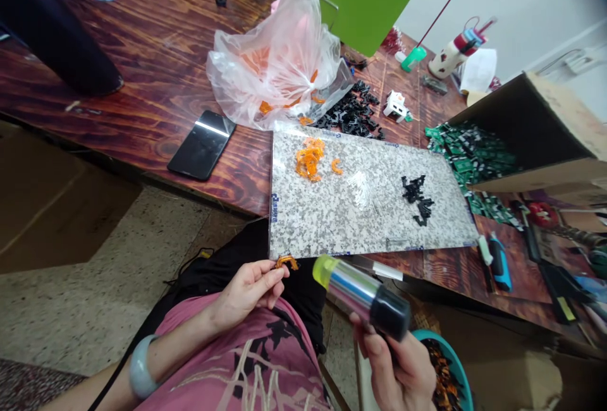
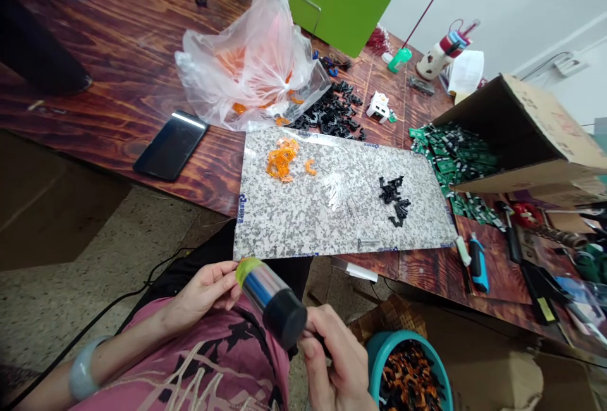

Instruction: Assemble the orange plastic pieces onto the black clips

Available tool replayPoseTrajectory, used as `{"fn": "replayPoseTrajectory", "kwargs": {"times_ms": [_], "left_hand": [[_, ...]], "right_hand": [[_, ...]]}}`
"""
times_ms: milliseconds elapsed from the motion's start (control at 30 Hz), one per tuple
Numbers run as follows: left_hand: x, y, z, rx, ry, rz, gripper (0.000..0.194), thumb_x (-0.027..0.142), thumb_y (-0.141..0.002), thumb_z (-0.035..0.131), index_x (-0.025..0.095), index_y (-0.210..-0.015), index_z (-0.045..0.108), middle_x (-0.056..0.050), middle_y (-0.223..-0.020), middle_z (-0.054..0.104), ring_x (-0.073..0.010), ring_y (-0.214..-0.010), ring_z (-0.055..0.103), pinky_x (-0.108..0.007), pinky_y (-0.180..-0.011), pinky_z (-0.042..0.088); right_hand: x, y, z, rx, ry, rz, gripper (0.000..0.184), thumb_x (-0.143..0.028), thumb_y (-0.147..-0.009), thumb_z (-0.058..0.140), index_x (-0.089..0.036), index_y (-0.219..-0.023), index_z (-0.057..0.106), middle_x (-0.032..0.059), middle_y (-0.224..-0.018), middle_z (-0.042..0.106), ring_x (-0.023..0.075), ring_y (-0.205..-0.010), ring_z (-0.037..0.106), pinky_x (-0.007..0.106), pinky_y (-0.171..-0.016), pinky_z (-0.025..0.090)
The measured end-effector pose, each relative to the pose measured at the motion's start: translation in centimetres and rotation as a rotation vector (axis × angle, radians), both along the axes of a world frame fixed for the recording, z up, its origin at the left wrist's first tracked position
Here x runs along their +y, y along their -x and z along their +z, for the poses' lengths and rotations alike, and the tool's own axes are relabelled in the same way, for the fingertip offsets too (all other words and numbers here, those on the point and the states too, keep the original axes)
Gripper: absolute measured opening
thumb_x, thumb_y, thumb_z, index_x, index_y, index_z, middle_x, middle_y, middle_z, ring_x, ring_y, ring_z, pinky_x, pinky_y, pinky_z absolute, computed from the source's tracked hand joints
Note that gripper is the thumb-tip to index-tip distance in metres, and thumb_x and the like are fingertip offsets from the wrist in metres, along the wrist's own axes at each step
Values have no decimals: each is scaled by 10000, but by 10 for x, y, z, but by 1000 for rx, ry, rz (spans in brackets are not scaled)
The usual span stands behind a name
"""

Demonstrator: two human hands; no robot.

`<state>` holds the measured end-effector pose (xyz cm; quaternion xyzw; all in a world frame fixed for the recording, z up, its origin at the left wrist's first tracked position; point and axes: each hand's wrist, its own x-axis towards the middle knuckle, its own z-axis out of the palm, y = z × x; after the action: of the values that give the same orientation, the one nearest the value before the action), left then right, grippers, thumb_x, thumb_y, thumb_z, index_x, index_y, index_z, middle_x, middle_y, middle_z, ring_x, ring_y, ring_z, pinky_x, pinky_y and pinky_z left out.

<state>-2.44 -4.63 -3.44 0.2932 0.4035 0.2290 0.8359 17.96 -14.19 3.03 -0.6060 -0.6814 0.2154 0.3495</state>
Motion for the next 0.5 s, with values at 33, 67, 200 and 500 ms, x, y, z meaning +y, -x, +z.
{"fn": "replayPoseTrajectory", "kwargs": {"times_ms": [33, 67, 200, 500], "left_hand": [[0, 0, -1, -3, -3, -1, 443, 545, -678, 682, 128, -784, 575, 47, -531, 523, -49, -413, 380, -192, -412, 186], [0, 0, -1, -8, -13, -6, 435, 537, -687, 679, 125, -784, 578, 47, -534, 521, -50, -418, 384, -192, -416, 189], [0, 1, -3, 2, -49, -24, 374, 497, -754, 636, 127, -774, 584, 50, -528, 507, -48, -419, 360, -191, -417, 185], [-7, 8, 2, 85, -104, -196, 369, 511, -806, 581, 160, -916, 608, 45, -582, 494, -66, -455, 353, -178, -409, 232]], "right_hand": [[-1, 1, -3, 4, 9, -3, 181, -197, -902, 443, -198, -989, 601, 37, -720, 625, 140, -562, 587, 225, -510, 489], [-1, 3, -7, -3, 42, 5, 176, -202, -904, 442, -195, -966, 606, 34, -703, 617, 141, -563, 588, 223, -513, 489], [3, 5, -21, -53, 201, 35, 159, -196, -901, 463, -174, -970, 604, 39, -726, 612, 138, -621, 600, 216, -577, 492], [21, -64, -23, -78, 107, -577, 275, -368, -893, 467, -146, -881, 627, 7, -672, 589, 126, -582, 530, 227, -562, 440]]}}
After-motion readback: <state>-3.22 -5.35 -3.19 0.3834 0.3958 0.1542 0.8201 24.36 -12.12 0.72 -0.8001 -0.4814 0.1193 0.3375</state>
